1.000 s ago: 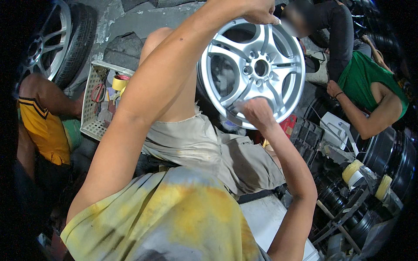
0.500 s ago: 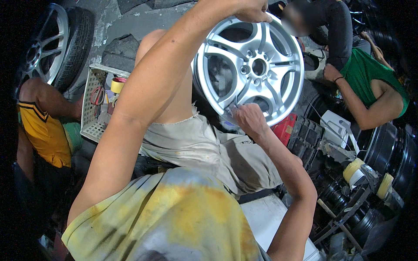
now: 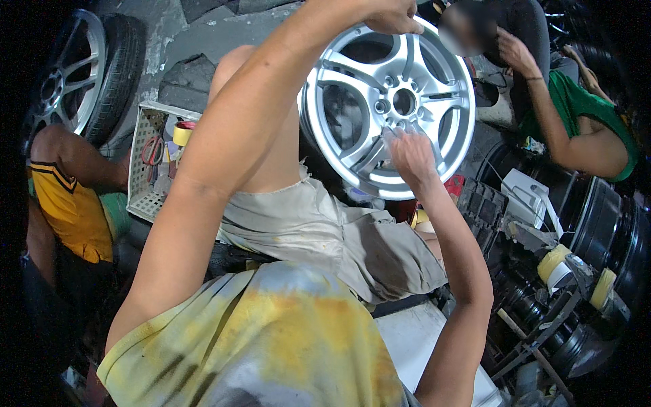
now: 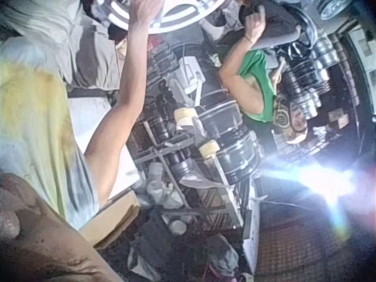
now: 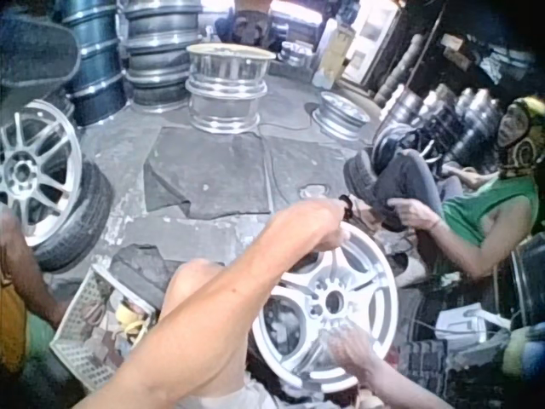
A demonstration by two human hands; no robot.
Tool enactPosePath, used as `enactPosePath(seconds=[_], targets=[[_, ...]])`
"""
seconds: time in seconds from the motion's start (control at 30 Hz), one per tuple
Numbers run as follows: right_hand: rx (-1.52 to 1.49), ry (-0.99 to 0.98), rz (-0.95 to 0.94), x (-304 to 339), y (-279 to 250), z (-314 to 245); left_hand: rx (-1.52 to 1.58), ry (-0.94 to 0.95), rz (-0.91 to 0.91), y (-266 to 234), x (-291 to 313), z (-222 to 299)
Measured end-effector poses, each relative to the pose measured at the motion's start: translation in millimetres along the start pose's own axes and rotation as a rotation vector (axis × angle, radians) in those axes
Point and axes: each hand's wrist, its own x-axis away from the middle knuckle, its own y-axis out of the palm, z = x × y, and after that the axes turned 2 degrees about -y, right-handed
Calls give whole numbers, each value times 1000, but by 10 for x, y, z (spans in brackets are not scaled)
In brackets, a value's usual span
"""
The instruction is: The person sits on the floor and scrubs a silver car rim with a white cloth. They rotate the rim to clean different sections of the spokes and the outer edge. The person briefly picks up a spray bottle and sprays the rim before resuming scrubbing.
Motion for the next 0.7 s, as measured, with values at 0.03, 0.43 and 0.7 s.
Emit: enactPosePath(seconds=[0.03, 0.43, 0.7], targets=[[-20, 23, -51, 39, 15, -45, 3, -1, 33, 65, -7, -3], [23, 123, -104, -166, -184, -10, -30, -33, -56, 55, -35, 19], [-136, 168, -48, -103, -127, -106, -70, -30, -72, 29, -80, -51]])
